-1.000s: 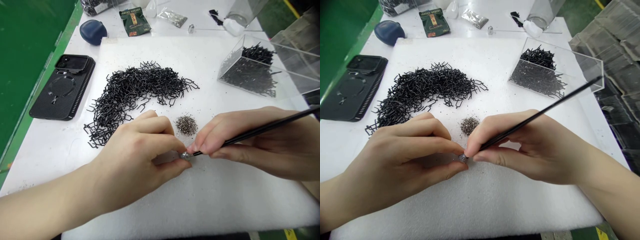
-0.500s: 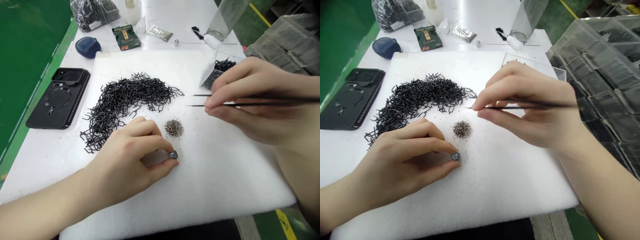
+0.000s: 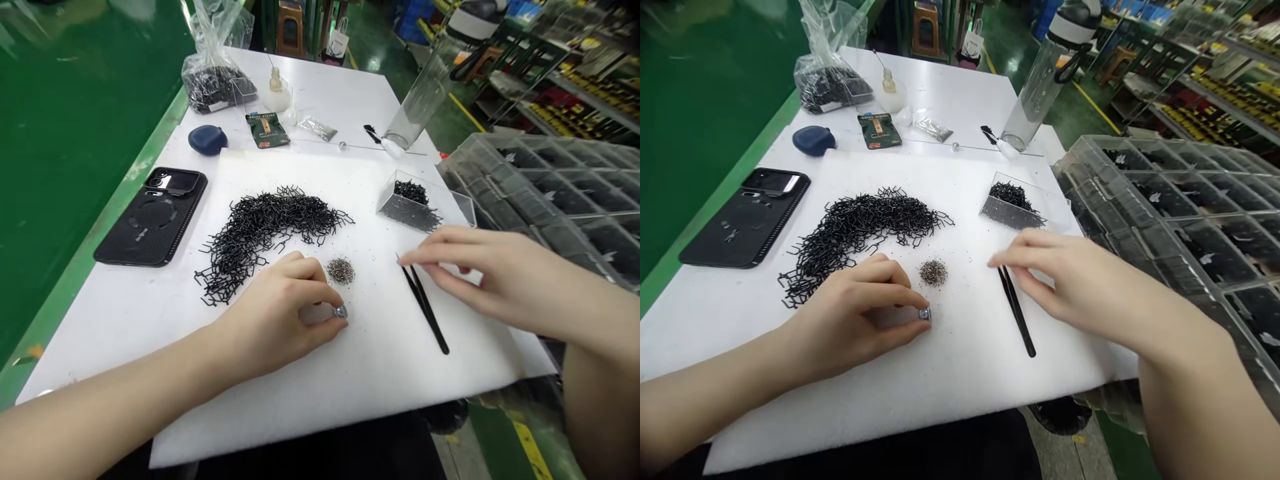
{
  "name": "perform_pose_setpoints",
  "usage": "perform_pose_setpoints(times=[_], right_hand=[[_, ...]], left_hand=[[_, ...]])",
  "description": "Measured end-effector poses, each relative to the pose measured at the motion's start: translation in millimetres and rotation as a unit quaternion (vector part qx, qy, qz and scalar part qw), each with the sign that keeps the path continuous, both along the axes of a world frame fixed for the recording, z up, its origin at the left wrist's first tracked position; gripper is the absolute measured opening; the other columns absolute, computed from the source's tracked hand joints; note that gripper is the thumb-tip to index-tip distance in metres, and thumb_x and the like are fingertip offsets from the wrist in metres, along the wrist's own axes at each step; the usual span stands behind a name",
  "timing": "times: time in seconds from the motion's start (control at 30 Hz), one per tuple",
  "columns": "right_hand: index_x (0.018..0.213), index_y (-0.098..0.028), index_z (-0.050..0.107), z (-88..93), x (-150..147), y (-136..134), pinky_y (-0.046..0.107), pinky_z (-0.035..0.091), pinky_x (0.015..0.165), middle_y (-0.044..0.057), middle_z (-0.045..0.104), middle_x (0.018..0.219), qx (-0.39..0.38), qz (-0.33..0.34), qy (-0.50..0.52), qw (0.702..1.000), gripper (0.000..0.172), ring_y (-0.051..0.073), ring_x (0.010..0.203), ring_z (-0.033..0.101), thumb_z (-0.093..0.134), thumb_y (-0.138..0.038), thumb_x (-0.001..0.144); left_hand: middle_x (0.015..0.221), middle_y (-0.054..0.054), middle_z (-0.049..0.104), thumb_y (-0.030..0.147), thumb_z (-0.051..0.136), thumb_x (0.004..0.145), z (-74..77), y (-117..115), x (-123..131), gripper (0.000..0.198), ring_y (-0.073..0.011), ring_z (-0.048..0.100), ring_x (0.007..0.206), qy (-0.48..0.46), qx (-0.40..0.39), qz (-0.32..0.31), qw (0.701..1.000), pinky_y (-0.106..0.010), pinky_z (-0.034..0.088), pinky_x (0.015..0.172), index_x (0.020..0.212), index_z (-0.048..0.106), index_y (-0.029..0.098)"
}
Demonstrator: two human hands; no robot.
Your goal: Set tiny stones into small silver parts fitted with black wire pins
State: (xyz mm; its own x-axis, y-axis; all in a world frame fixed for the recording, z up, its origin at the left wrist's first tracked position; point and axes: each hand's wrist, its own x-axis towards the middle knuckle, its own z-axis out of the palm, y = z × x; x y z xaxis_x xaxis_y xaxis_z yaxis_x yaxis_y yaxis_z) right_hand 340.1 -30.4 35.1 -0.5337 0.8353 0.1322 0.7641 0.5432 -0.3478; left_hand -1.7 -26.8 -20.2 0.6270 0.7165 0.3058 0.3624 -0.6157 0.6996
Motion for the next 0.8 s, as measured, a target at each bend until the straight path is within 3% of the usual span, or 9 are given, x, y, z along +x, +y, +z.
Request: perform_pose_setpoints(times=[0.13,0.23,0.33,0.47,0.6,0.7,0.8], right_hand=[[0.116,-0.032,0.095,6.2,-44.4,36.9,0.045,0.068,0.081,0.004,0.095,0.106,0.003,-0.058,0.004,0.998,0.029,0.027,0.078,0.083,0.068,-0.033,0.108],[0.109,-0.029,0.096,-2.4,-72.6,65.5,0.044,0.067,0.085,0.003,0.090,0.086,-0.004,-0.098,-0.010,0.995,0.025,0.027,0.074,0.083,0.071,-0.030,0.106],[0.099,-0.025,0.095,-12.3,-84.5,80.1,0.044,0.064,0.086,0.005,0.091,0.087,-0.019,-0.127,-0.029,0.991,0.021,0.030,0.078,0.085,0.074,-0.021,0.100],[0.109,-0.026,0.095,-16.4,-83.1,83.3,0.041,0.063,0.085,0.002,0.093,0.092,-0.041,-0.145,-0.026,0.988,0.024,0.028,0.081,0.085,0.078,-0.017,0.094],[0.104,-0.025,0.093,-18.5,-80.0,82.6,0.039,0.061,0.082,0.001,0.088,0.084,-0.057,-0.151,0.012,0.987,0.025,0.026,0.077,0.083,0.078,-0.013,0.089],[0.104,-0.025,0.093,-21.2,-78.5,78.7,0.039,0.061,0.082,0.000,0.084,0.079,-0.052,-0.155,0.072,0.984,0.030,0.025,0.073,0.080,0.077,-0.010,0.083],[0.100,-0.024,0.090,-21.8,-74.7,70.1,0.039,0.065,0.080,0.001,0.084,0.082,-0.044,-0.152,0.168,0.973,0.022,0.024,0.076,0.080,0.080,-0.014,0.083]], left_hand=[[0.098,-0.003,0.085,0.017,0.090,0.101,1.7,-1.5,-0.7,0.009,-0.0200,0.079,0.088,-0.021,-0.016,0.006,1.000,-0.032,0.066,0.080,0.105,0.094,0.024],[0.101,-0.004,0.087,0.019,0.089,0.098,-1.6,-1.0,0.9,0.007,-0.0189,0.081,0.084,-0.063,-0.026,0.027,0.997,-0.032,0.067,0.079,0.103,0.092,0.023],[0.098,-0.001,0.090,0.019,0.085,0.094,-2.8,-0.7,3.2,0.007,-0.0160,0.081,0.079,-0.107,-0.036,0.043,0.993,-0.028,0.064,0.071,0.098,0.088,0.024],[0.091,0.003,0.091,0.013,0.078,0.090,5.9,-2.0,4.4,0.017,-0.0135,0.077,0.073,-0.132,-0.078,0.064,0.986,-0.025,0.061,0.065,0.099,0.086,0.025],[0.088,0.001,0.093,0.013,0.079,0.088,17.7,-0.7,5.1,0.022,-0.0132,0.077,0.067,-0.160,-0.152,0.094,0.971,-0.022,0.066,0.063,0.101,0.094,0.023],[0.096,-0.002,0.097,0.011,0.085,0.083,22.6,2.6,5.7,0.027,-0.0143,0.084,0.071,-0.195,-0.249,0.103,0.943,-0.019,0.072,0.068,0.103,0.099,0.021],[0.100,-0.001,0.099,0.007,0.094,0.079,23.9,5.2,5.5,0.031,-0.0146,0.091,0.079,-0.235,-0.353,0.111,0.899,-0.013,0.071,0.072,0.102,0.102,0.028]])
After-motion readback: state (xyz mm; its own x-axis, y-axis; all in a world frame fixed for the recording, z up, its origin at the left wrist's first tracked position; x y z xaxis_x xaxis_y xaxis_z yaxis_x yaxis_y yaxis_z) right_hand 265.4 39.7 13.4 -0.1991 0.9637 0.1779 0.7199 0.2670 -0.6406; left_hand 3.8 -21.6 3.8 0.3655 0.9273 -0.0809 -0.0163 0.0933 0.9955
